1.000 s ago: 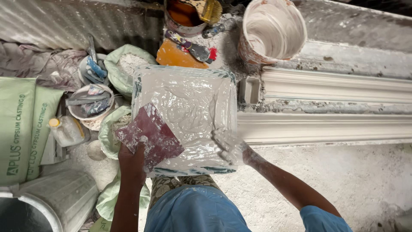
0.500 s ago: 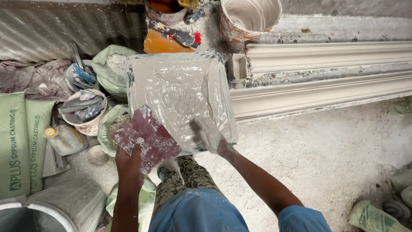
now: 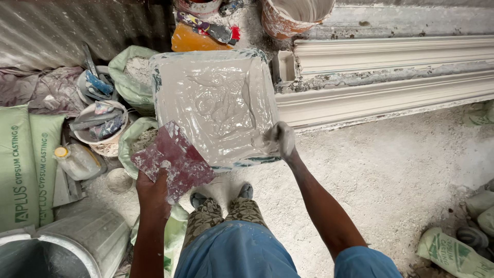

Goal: The person pours a white viscous compound from a bucket onto a square tray and then uses a trowel to spread and smooth the material across the tray surface. The person repeatedly scrapes the trowel against the tray edges to level the compound.

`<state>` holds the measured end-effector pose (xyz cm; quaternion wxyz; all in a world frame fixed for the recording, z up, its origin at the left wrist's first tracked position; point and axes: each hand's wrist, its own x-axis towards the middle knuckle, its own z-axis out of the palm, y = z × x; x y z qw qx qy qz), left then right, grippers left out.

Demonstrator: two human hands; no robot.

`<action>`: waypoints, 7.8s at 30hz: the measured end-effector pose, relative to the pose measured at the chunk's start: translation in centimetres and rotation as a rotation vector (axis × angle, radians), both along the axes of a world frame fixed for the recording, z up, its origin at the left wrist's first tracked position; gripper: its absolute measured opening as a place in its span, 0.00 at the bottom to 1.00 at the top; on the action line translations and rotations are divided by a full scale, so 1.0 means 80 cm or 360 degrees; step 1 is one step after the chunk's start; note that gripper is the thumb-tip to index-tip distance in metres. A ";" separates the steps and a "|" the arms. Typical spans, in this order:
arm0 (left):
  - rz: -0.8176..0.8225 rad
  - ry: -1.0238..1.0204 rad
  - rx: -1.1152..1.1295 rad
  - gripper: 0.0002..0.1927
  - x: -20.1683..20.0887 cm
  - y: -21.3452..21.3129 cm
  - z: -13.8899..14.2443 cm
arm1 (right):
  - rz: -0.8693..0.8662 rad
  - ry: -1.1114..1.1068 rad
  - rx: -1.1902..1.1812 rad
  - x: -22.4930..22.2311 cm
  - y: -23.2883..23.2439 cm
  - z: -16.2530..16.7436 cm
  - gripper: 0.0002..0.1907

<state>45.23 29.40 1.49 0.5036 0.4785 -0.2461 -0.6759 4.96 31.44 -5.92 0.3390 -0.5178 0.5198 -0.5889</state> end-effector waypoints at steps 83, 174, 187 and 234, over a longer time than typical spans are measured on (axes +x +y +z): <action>-0.0194 -0.2416 -0.0199 0.23 -0.265 -0.174 -0.032 | 0.0969 0.0797 0.0484 -0.072 -0.180 0.005 0.26; -0.0616 -0.1486 -0.0811 0.18 -0.036 -0.136 0.100 | 0.0144 0.1998 0.0623 0.125 -0.140 -0.036 0.30; -0.0641 -0.1471 -0.0853 0.18 -0.032 -0.127 0.093 | -0.0641 -0.0160 0.0671 -0.001 -0.177 0.019 0.21; -0.0935 -0.1426 -0.0819 0.23 -0.073 -0.125 0.067 | 0.0195 0.1817 0.1235 0.018 0.080 0.015 0.43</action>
